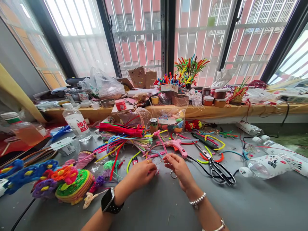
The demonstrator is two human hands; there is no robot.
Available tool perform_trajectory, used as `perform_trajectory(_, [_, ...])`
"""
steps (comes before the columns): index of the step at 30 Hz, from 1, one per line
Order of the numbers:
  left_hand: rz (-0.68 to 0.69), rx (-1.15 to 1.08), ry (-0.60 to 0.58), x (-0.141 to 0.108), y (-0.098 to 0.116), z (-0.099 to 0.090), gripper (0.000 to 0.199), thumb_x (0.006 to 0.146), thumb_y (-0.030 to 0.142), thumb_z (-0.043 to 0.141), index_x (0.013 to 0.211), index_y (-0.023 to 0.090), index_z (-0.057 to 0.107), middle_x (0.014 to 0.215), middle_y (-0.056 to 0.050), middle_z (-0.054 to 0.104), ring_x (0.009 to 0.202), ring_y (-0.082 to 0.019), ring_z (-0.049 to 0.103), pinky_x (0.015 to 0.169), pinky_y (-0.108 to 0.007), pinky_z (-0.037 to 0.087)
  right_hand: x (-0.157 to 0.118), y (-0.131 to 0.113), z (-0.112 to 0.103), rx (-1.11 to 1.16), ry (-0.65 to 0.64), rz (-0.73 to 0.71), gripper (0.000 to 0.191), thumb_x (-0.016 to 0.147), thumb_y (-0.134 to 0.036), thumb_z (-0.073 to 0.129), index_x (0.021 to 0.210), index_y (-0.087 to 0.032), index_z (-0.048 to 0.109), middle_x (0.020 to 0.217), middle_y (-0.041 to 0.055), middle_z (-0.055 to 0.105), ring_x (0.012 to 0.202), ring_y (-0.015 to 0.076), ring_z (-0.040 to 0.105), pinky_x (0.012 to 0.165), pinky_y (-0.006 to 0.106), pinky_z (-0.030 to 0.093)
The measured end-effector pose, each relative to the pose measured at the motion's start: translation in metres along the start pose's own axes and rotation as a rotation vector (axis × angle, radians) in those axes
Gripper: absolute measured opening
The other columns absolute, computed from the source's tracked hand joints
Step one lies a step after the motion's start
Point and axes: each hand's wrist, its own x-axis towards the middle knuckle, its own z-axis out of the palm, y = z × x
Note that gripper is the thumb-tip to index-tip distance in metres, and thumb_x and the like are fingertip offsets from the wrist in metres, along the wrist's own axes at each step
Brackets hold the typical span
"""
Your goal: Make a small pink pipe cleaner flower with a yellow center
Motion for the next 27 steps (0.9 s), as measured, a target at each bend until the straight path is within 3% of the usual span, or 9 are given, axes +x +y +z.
perform_trajectory(4, [-0.08,-0.461,0.199,0.004,-0.002,-0.009,0.028,0.079,0.035,0.043,0.095,0.017,0.058,0.083,-0.005,0.065,0.073,-0.015,0.058,0.069,-0.026,0.045,-0.005,-0.001,0.009,-0.109,-0.098,0.008,0.029,0.066,-0.044,0.06,0.071,-0.015,0.063,0.069,0.0024,0.059,0.064,0.0122,0.053,0.066,0.025,0.044])
perform_trajectory(8, [-0.138,-0.829,0.408,0.003,0.005,-0.014,0.027,0.075,0.038,0.05,0.083,0.015,0.059,0.082,-0.006,0.065,0.075,-0.016,0.059,0.068,-0.025,0.046,-0.011,0.0,0.02,-0.257,-0.283,-0.017,0.031,0.072,-0.045,0.054,0.07,-0.015,0.063,0.063,0.0014,0.058,0.061,0.0121,0.052,0.062,0.023,0.042])
perform_trajectory(12, [-0.199,-1.055,0.452,0.002,0.008,-0.017,0.022,0.07,0.035,0.056,0.071,0.014,0.06,0.068,-0.003,0.063,0.066,-0.015,0.058,0.063,-0.025,0.046,-0.013,0.006,0.024,-0.346,-0.422,-0.038,0.029,0.076,-0.041,0.049,0.069,-0.018,0.065,0.064,0.0008,0.06,0.062,0.0125,0.053,0.062,0.022,0.041])
perform_trajectory(18, [-0.244,-1.25,0.515,0.002,0.006,-0.02,0.022,0.068,0.034,0.059,0.072,0.013,0.063,0.065,-0.002,0.063,0.063,-0.013,0.056,0.064,-0.025,0.045,-0.01,0.006,0.02,-0.427,-0.49,-0.051,0.031,0.078,-0.039,0.048,0.071,-0.016,0.066,0.069,0.0029,0.064,0.063,0.0127,0.054,0.062,0.023,0.041])
perform_trajectory(21, [-0.258,-1.3,0.524,0.003,0.006,-0.02,0.024,0.066,0.035,0.061,0.071,0.012,0.064,0.064,-0.003,0.063,0.062,-0.013,0.056,0.063,-0.025,0.045,-0.005,-0.003,0.006,-0.567,-0.392,-0.076,0.031,0.077,-0.041,0.047,0.074,-0.017,0.066,0.072,0.0037,0.064,0.065,0.0149,0.055,0.061,0.024,0.042])
perform_trajectory(25, [-0.316,-1.408,0.518,0.004,0.004,-0.02,0.025,0.064,0.035,0.063,0.075,0.012,0.065,0.067,-0.004,0.064,0.063,-0.013,0.057,0.064,-0.026,0.044,0.001,-0.011,-0.023,-1.049,-0.009,-0.153,0.016,0.067,-0.033,0.058,0.067,-0.018,0.064,0.07,0.0049,0.064,0.061,0.0185,0.054,0.057,0.028,0.038])
perform_trajectory(27, [-0.339,-1.467,0.517,0.004,0.003,-0.02,0.026,0.063,0.035,0.064,0.077,0.013,0.066,0.07,-0.004,0.064,0.065,-0.012,0.056,0.065,-0.024,0.044,0.003,-0.009,-0.031,-1.27,0.037,-0.133,0.011,0.064,-0.028,0.061,0.067,-0.017,0.063,0.078,0.0076,0.063,0.067,0.0206,0.055,0.059,0.029,0.037])
